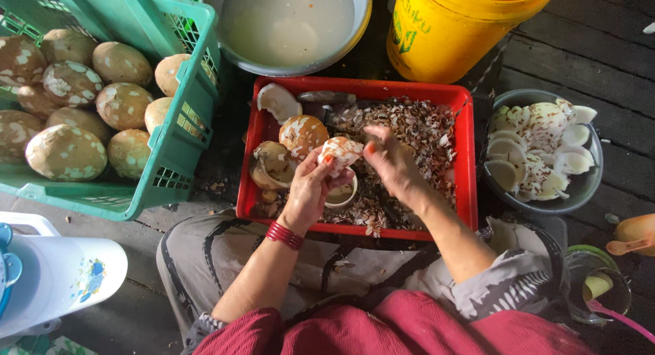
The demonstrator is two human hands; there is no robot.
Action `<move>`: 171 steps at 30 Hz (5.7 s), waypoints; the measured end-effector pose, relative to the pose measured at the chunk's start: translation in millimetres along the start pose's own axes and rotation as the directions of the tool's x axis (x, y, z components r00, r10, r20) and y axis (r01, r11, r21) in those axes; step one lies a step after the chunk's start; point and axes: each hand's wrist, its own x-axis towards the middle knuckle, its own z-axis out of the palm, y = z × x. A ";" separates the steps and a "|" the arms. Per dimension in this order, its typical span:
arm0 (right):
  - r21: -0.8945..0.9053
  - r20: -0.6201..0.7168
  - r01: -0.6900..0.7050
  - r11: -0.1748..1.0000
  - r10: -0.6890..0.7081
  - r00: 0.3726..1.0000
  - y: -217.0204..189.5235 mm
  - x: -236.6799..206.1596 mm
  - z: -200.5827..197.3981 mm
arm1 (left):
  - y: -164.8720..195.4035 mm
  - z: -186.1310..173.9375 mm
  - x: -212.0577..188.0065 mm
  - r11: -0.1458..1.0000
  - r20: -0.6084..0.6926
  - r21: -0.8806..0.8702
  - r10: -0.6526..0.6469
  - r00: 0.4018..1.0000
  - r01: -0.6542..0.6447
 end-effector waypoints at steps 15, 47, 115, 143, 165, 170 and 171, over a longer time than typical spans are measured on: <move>-0.240 0.142 0.175 0.955 -0.144 0.979 -33.2 -14.2 3.6 | 9.4 -5.1 -3.6 0.714 -0.021 0.700 0.044 0.999 -0.017; -0.153 0.098 0.085 0.985 -0.071 0.993 -22.1 -7.6 9.0 | -9.0 12.0 -8.4 0.714 0.002 0.691 0.153 0.988 -0.112; 0.060 0.045 0.161 0.985 -0.164 0.985 -47.0 -18.8 -30.9 | -24.4 -13.6 1.7 0.956 -0.033 0.289 0.068 0.997 -0.055; -0.436 -0.139 0.087 0.896 -0.163 0.977 -26.5 13.2 -63.1 | 129.4 -22.3 252.9 -0.420 -0.406 0.783 0.215 0.888 0.459; 0.150 -0.446 -0.130 0.980 0.184 0.876 38.9 -19.2 -108.6 | -80.2 53.6 96.3 0.093 0.140 0.983 0.176 0.974 -0.158; 0.132 -0.462 -0.087 0.987 0.138 0.876 56.3 -28.6 -118.9 | -102.1 72.7 82.8 -0.193 0.351 0.932 0.288 0.891 -0.305; 0.129 -0.451 -0.090 0.988 0.139 0.881 58.4 -29.5 -121.0 | -100.8 75.1 80.8 -0.218 0.319 0.939 0.255 0.913 -0.267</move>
